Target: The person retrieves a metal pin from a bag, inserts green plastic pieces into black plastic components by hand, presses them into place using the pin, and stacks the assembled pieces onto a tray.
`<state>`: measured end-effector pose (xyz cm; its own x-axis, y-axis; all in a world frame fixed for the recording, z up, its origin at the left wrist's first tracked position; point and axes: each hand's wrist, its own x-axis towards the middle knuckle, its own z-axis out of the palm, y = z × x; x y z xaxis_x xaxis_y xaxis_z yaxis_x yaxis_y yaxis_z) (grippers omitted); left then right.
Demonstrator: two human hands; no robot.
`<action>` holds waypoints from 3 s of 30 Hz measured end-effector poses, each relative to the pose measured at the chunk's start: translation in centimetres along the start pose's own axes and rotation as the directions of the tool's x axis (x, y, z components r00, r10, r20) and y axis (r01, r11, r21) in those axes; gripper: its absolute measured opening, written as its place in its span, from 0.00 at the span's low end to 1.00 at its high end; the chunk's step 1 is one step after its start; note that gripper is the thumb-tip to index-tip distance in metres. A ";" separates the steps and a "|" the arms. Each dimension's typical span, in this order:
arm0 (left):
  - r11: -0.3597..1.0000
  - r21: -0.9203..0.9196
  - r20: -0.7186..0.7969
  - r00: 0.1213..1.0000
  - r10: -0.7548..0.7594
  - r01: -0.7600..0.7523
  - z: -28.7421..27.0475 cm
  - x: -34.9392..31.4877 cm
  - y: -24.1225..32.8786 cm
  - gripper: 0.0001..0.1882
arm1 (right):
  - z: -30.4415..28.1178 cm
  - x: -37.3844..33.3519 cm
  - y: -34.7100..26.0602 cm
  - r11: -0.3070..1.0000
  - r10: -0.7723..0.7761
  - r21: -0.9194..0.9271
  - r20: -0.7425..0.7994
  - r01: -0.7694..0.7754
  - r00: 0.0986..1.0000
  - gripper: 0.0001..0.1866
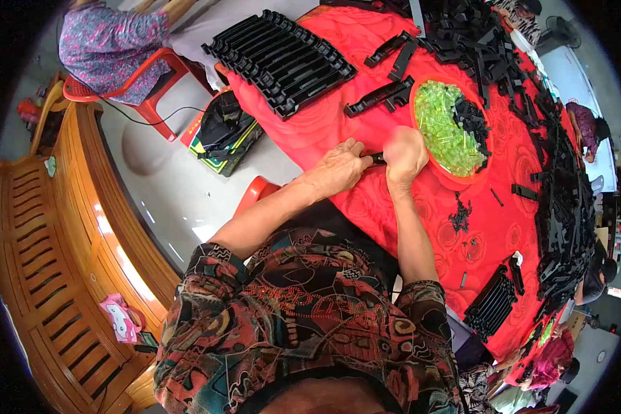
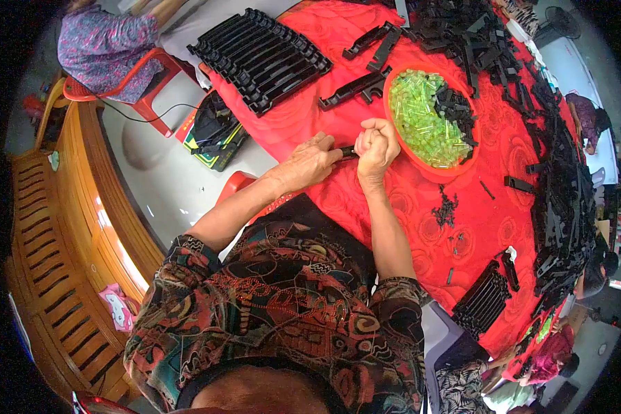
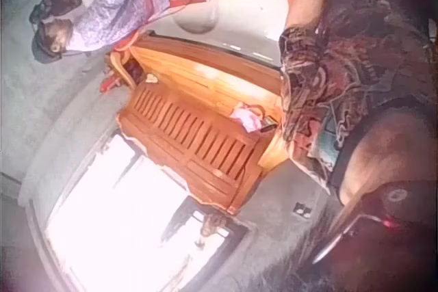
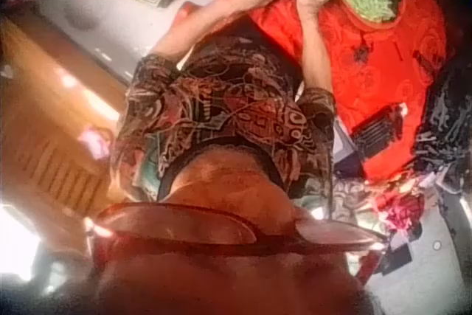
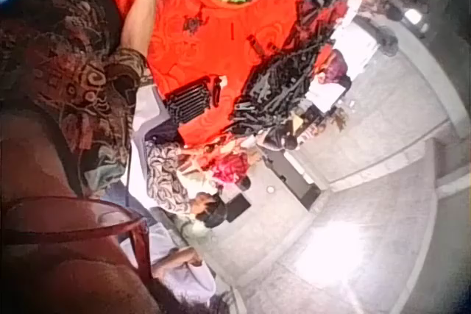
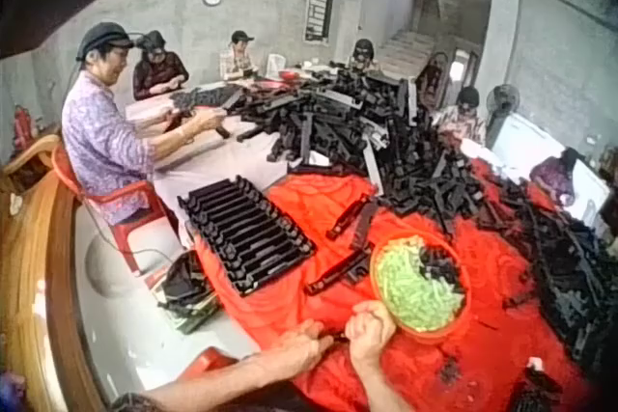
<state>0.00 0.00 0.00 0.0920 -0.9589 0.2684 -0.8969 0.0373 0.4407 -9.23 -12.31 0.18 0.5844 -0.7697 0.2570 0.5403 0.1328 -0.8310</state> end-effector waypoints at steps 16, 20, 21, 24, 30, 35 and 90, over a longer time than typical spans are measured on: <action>0.999 0.042 -0.020 0.999 0.025 -0.025 -0.2 0.4 0.3 0.11 | 0.1 0.6 -0.4 0.995 -0.021 0.100 -0.020 0.023 1.000 0.09; 0.997 0.069 -0.038 0.998 0.044 -0.041 -0.2 0.4 0.4 0.11 | -0.2 0.7 -0.2 0.996 -0.029 0.090 0.031 0.026 0.999 0.09; 0.997 0.065 -0.035 0.998 0.044 -0.042 -0.2 0.4 0.4 0.11 | -0.2 0.7 -0.2 0.997 -0.035 0.064 0.037 0.033 0.999 0.09; 0.993 0.106 -0.038 0.998 0.056 -0.052 -0.1 0.1 0.2 0.11 | -0.1 0.8 -0.1 0.999 -0.015 0.047 0.015 0.014 1.000 0.09; 0.995 0.084 -0.113 0.991 0.064 -0.055 0.2 0.3 0.1 0.11 | 0.3 1.0 0.1 0.994 -0.028 -0.107 0.005 0.029 1.000 0.10; 0.999 0.035 -0.086 0.996 0.034 -0.031 0.0 0.4 0.2 0.12 | 0.0 0.8 0.4 0.991 -0.012 -0.135 0.018 0.014 1.000 0.10; 0.961 0.263 -0.531 0.820 0.214 -0.081 -2.4 -3.8 5.1 0.16 | 2.1 -5.5 -8.2 0.958 0.203 -0.167 -0.179 -0.233 0.963 0.11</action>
<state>-3.91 4.51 3.30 0.1129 -0.6286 0.7695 -0.9835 0.0396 0.1767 -15.55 -7.85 6.63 0.5639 -0.8258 -0.0100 0.2800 0.2026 -0.9384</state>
